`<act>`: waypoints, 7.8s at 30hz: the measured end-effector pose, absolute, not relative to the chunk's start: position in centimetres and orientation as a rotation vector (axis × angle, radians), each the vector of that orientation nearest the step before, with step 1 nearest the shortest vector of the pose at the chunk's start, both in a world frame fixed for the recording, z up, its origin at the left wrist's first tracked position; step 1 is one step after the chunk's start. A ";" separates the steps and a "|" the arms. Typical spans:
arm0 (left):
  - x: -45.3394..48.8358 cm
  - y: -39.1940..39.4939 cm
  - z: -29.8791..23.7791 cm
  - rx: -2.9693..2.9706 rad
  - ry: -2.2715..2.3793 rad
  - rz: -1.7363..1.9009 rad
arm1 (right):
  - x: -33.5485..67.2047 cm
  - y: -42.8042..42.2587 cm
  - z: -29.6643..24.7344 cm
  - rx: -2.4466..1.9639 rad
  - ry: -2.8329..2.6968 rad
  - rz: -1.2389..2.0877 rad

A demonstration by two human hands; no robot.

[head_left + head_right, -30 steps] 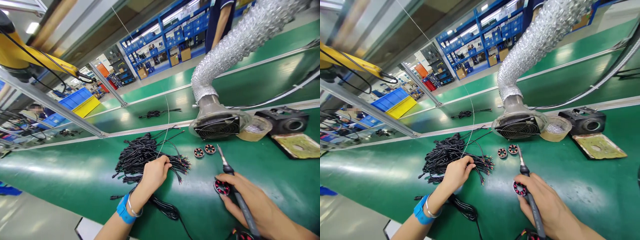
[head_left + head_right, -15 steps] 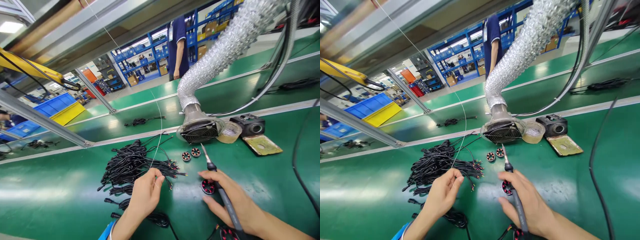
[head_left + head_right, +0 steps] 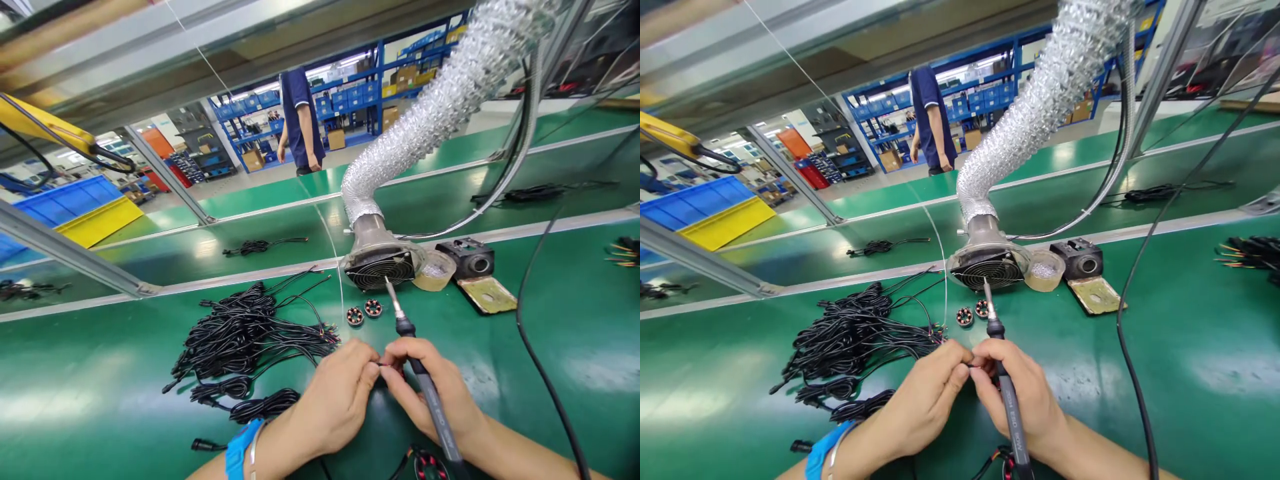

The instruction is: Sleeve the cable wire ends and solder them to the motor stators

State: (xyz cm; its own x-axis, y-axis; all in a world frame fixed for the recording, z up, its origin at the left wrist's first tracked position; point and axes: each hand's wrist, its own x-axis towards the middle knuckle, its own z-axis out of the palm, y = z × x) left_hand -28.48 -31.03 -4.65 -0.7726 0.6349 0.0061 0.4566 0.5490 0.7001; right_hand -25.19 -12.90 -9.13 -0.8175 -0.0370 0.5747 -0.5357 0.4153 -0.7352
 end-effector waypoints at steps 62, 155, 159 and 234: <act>-30.6 -30.9 -10.6 0.222 2.039 1.481 | -23.2 -8.6 -8.2 0.389 -2.412 1.388; -30.6 -30.1 -10.4 0.077 1.781 1.529 | -25.1 -12.7 -12.0 0.455 -2.516 1.328; -30.4 -30.1 -10.8 0.065 1.835 1.517 | -25.4 -12.9 -12.0 0.457 -2.510 1.335; -30.3 -30.6 -10.3 0.233 1.888 1.390 | -25.7 -11.5 -11.9 0.736 -2.465 1.055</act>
